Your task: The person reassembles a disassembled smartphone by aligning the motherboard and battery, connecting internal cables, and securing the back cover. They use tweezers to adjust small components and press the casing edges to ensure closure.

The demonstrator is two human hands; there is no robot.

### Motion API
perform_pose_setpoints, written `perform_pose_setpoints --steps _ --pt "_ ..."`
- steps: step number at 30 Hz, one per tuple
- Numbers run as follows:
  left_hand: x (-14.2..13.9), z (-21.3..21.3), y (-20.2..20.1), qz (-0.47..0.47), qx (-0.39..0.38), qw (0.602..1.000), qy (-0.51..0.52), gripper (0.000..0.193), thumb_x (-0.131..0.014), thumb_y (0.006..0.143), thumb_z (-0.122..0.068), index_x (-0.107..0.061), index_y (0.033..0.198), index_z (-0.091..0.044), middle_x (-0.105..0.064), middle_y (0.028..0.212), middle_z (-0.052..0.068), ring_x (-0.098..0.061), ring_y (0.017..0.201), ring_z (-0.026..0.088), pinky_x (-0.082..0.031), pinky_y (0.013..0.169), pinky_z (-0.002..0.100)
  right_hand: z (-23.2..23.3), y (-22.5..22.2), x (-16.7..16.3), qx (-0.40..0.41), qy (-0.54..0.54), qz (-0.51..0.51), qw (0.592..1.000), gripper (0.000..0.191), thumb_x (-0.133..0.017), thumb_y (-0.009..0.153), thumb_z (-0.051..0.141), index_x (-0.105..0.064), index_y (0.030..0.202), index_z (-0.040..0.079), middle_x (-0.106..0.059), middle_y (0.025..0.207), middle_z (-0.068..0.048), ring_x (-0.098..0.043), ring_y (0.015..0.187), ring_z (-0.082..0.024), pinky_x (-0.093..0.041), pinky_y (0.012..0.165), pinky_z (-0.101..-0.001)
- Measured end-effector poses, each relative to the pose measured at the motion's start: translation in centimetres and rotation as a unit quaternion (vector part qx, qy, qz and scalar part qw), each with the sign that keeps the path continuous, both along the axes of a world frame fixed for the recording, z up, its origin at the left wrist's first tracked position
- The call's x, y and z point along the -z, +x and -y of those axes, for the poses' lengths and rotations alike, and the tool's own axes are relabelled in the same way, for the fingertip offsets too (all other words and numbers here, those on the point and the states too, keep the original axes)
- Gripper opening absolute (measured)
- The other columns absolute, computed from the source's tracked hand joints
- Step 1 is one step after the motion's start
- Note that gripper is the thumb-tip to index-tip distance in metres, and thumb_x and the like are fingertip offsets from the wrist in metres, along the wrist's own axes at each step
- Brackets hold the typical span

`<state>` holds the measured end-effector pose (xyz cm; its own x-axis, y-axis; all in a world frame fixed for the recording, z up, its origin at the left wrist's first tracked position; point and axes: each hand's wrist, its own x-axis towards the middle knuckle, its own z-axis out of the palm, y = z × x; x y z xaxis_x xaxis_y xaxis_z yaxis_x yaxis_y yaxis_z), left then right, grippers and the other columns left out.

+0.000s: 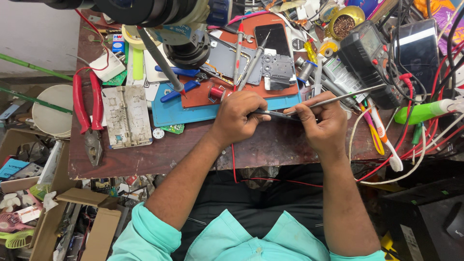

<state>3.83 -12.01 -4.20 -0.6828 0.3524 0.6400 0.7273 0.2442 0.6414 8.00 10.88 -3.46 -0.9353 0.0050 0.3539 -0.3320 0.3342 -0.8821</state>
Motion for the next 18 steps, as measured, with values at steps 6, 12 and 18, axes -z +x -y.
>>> perform_pose_setpoints --steps 6,12,18 --pt "-0.09 -0.12 0.12 0.002 -0.003 1.0 0.005 0.025 -0.085 0.078 -0.012 -0.063 0.087 -0.005 -0.064 0.078 0.008 -0.062 0.074 0.028 -0.046 0.069 0.04 -0.17 -0.03 0.34 -0.003 -0.022 0.007 1.0 0.014 -0.068 0.106 0.01 -0.056 0.104 0.002 -0.077 0.092 -0.009 -0.062 0.077 -0.002 -0.046 0.07 -0.0165" --pt "-0.13 -0.04 0.17 0.007 -0.004 1.0 0.001 0.025 -0.085 0.078 -0.013 -0.063 0.087 -0.005 -0.063 0.077 0.008 -0.061 0.074 0.028 -0.046 0.069 0.04 -0.18 -0.03 0.92 -0.012 -0.058 0.015 0.998 0.013 -0.066 0.108 0.009 -0.054 0.107 0.003 -0.077 0.093 -0.009 -0.059 0.074 -0.002 -0.043 0.068 -0.0155" --pt "0.05 -0.21 0.07 0.011 -0.009 1.0 -0.009 0.025 -0.085 0.079 -0.014 -0.063 0.087 -0.005 -0.062 0.076 0.009 -0.061 0.073 0.029 -0.046 0.068 0.04 -0.43 -0.21 0.73 -0.015 -0.044 0.008 0.999 0.014 -0.067 0.107 0.009 -0.054 0.105 0.003 -0.077 0.093 -0.009 -0.059 0.074 -0.002 -0.044 0.068 -0.0158"
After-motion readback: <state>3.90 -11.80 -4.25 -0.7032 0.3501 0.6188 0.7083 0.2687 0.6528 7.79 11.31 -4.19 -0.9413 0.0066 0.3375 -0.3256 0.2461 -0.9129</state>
